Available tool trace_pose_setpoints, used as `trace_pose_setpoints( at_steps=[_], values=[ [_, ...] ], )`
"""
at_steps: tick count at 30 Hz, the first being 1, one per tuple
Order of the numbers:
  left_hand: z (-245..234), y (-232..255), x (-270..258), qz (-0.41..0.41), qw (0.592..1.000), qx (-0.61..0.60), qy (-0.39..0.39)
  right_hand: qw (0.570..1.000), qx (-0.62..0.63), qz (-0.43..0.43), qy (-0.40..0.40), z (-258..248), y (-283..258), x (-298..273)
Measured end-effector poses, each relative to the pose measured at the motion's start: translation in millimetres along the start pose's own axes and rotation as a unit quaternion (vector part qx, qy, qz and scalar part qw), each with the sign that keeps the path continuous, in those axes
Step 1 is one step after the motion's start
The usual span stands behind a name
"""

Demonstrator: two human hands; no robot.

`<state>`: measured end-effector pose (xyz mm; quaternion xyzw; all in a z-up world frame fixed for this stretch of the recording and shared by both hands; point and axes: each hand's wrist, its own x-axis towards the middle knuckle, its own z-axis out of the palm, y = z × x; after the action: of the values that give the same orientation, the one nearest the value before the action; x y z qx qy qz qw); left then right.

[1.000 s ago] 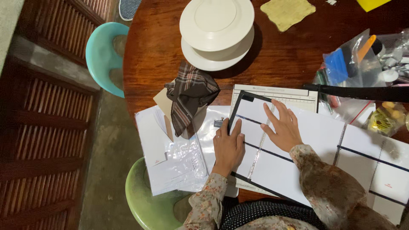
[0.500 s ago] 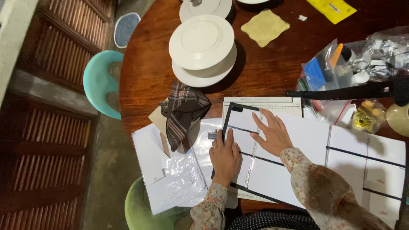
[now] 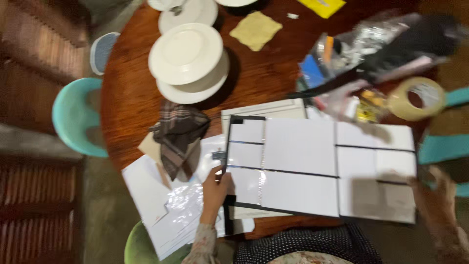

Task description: The person assembles magazine folders by inserting white paper sheets into clear plastic sleeves. They use a hairdryer to heat the edges of the sleeves, likely to activate adhesive or seal the contents. The person also uses scissors to trim excess material from the sleeves and wipes the surfaces with a cloth.

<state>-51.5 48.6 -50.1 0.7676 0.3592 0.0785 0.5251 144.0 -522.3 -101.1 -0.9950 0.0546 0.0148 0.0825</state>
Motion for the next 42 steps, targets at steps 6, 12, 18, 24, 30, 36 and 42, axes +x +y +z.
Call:
trace_pose_setpoints(
  at_steps=[6,12,18,24,30,36,42],
  values=[
    [-5.3,24.0,-12.9,-0.01,1.0,-0.004,-0.008,0.948,0.057,0.174,-0.261,13.6,72.3,-20.7],
    [-20.1,45.5,-11.0,-0.008,1.0,0.029,0.003,0.904,0.309,0.139,-0.262,-97.0,9.3,-44.0],
    [-16.1,25.7,-13.1,0.001,0.999,0.038,0.034,0.904,0.248,0.016,-0.348,-185.2,-108.1,-69.9],
    [-31.2,-2.5,-40.9,0.192,0.936,0.205,0.211,0.89,0.152,-0.169,-0.395,-181.4,-170.5,-65.1],
    [-6.3,0.5,-119.2,-0.02,0.997,-0.009,0.074,0.735,0.337,-0.147,-0.57,-154.4,-238.2,-60.9],
    [66.4,-20.3,-164.8,-0.172,0.92,-0.351,0.03,0.823,0.108,-0.415,-0.373,-98.2,-324.9,-44.0],
    [101.7,-3.5,-181.8,-0.244,0.911,-0.33,-0.035,0.9,0.033,-0.41,-0.143,-63.0,-328.8,29.8]
  ],
)
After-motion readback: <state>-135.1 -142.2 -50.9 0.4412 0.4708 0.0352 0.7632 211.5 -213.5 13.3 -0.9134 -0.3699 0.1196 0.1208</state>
